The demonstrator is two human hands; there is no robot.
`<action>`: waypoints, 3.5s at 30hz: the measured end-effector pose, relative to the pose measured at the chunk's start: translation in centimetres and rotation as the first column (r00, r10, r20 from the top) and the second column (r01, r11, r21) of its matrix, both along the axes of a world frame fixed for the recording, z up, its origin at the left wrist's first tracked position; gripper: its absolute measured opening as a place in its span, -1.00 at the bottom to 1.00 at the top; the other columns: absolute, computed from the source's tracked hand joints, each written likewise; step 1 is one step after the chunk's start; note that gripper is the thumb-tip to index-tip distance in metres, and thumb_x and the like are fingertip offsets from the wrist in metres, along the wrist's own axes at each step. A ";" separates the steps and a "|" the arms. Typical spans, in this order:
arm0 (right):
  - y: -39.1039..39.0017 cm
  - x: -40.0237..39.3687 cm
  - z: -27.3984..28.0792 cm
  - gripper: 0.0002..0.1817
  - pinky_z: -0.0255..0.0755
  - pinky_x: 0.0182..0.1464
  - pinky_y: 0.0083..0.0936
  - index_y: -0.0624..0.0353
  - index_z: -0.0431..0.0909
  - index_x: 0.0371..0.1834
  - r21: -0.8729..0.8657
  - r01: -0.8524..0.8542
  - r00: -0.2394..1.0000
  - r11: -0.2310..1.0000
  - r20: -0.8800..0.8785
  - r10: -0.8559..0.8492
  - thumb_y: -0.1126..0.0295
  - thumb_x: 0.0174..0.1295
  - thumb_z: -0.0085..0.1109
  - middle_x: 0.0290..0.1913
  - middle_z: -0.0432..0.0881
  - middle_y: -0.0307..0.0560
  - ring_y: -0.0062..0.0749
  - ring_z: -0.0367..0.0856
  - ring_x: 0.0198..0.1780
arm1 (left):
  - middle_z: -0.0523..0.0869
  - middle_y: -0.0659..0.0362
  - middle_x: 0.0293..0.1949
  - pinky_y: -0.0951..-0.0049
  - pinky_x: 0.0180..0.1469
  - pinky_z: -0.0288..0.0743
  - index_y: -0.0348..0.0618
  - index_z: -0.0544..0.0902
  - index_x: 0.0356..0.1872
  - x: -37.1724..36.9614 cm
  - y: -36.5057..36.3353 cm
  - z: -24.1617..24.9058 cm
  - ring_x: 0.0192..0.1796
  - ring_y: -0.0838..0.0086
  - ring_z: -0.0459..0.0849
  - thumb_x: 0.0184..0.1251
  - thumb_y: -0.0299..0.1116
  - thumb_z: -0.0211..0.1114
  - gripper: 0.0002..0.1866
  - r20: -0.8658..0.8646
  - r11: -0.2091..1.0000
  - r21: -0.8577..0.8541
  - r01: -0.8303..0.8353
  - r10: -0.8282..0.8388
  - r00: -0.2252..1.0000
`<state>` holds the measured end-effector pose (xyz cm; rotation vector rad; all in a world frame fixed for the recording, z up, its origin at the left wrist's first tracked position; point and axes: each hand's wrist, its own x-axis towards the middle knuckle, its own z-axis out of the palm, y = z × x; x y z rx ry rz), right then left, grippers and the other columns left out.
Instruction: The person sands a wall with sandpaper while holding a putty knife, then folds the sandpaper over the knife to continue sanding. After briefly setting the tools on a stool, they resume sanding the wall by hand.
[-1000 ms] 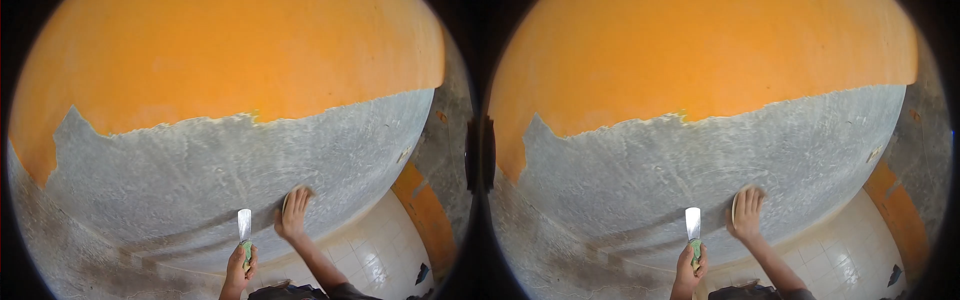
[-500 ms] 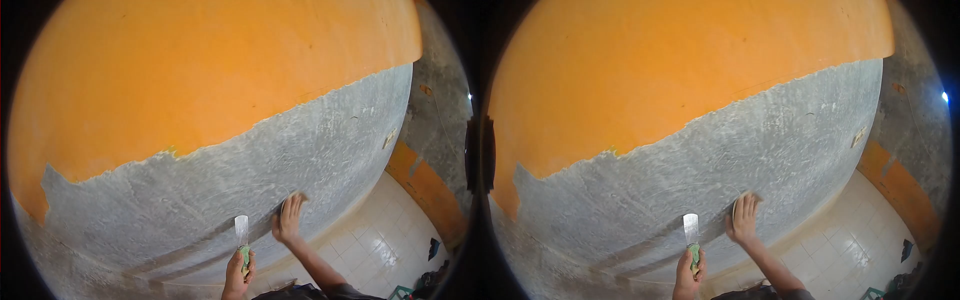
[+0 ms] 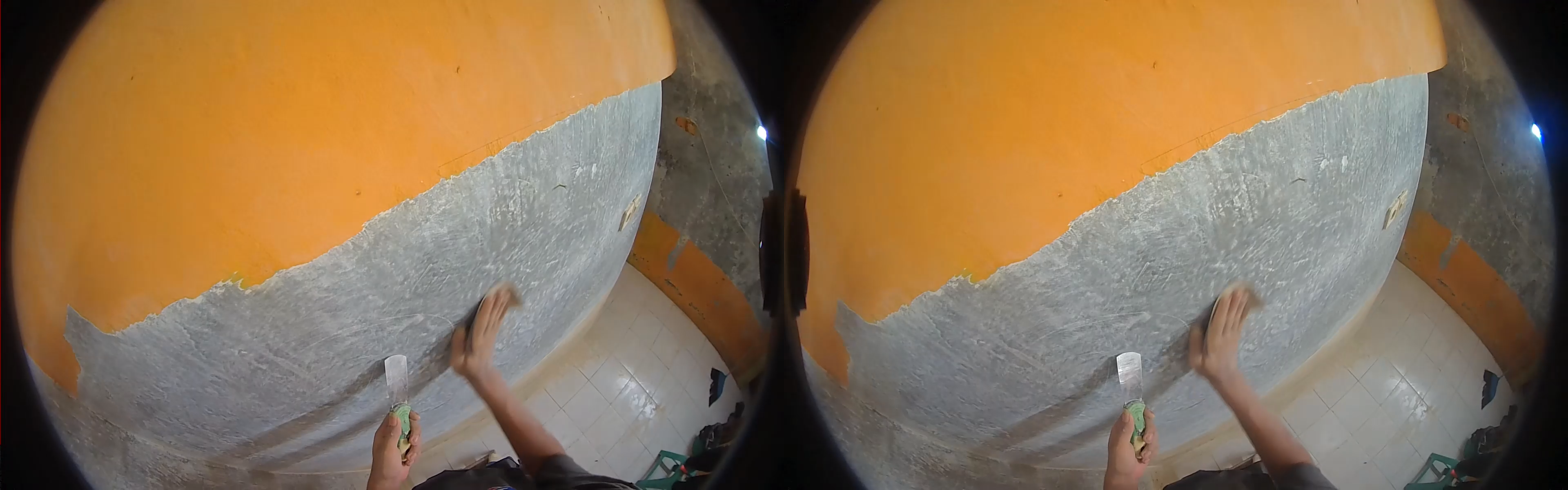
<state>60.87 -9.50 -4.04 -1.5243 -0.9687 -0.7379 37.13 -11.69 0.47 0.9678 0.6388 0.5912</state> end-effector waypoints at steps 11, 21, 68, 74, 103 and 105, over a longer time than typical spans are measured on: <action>-0.7 -1.9 0.6 -0.24 -0.34 0.44 0.19 0.66 -0.13 0.39 -0.092 -0.112 0.992 0.989 -0.061 0.107 0.34 0.29 -0.07 0.42 -0.17 0.67 0.52 -0.27 0.47 | 0.43 0.24 -0.57 0.62 -0.71 0.08 -0.27 0.46 -0.10 0.2 -0.4 0.4 -0.72 0.62 0.27 0.45 0.06 -0.01 -0.51 0.008 0.999 -0.001 -0.045 0.045 0.999; -1.8 2.7 15.0 -0.27 -0.33 0.44 0.17 0.60 -0.08 0.40 0.002 -0.048 0.997 0.999 0.053 0.048 0.40 0.27 -0.02 0.44 -0.13 0.58 0.46 -0.22 0.48 | 0.44 0.23 -0.56 0.59 -0.68 0.13 -0.27 0.47 -0.11 0.0 -0.5 0.4 -0.69 0.60 0.30 0.43 0.06 0.03 -0.51 0.089 0.998 -0.048 -0.041 0.045 0.995; 3.8 -16.3 15.7 -0.19 -0.29 0.45 0.14 0.53 -0.07 0.43 -0.210 -0.076 0.963 0.975 0.237 0.126 0.30 0.24 0.09 0.44 -0.07 0.54 0.32 -0.18 0.50 | 0.44 0.21 -0.54 0.56 -0.61 0.26 -0.30 0.38 0.05 -11.8 2.7 1.0 -0.58 0.55 0.43 0.45 -0.03 0.08 -0.53 0.121 0.977 0.071 -0.204 0.194 0.973; 5.0 -13.7 17.6 -0.19 -0.30 0.45 0.16 0.50 -0.04 0.43 0.076 0.030 0.991 0.997 0.125 -0.039 0.34 0.18 0.09 0.45 -0.08 0.50 0.32 -0.20 0.51 | 0.46 0.19 -0.53 0.55 -0.66 0.25 -0.31 0.39 0.06 -15.4 4.7 0.8 -0.59 0.54 0.44 0.46 0.00 0.05 -0.50 0.184 0.972 0.067 -0.225 0.209 0.960; 8.1 -26.4 14.5 -0.35 -0.17 0.38 0.24 0.46 0.23 0.32 -0.133 0.050 0.908 0.990 0.419 0.011 0.31 0.20 0.09 0.34 0.23 0.44 0.31 0.15 0.39 | 0.45 0.22 -0.53 0.57 -0.80 0.22 -0.36 0.41 -0.01 -20.8 8.6 4.0 -0.78 0.58 0.32 0.51 -0.01 -0.06 -0.51 0.354 0.893 0.342 -0.293 0.167 0.920; 7.5 -27.6 9.1 -0.38 -0.05 0.30 0.28 0.43 0.29 0.28 -0.361 -0.004 0.880 0.932 0.442 0.175 0.34 0.15 0.07 0.26 0.32 0.41 0.27 0.30 0.28 | 0.43 0.23 -0.57 0.57 -0.79 0.23 -0.32 0.43 -0.08 -20.4 8.9 4.2 -0.79 0.58 0.32 0.51 -0.01 -0.08 -0.53 0.363 0.871 0.369 -0.325 0.187 0.913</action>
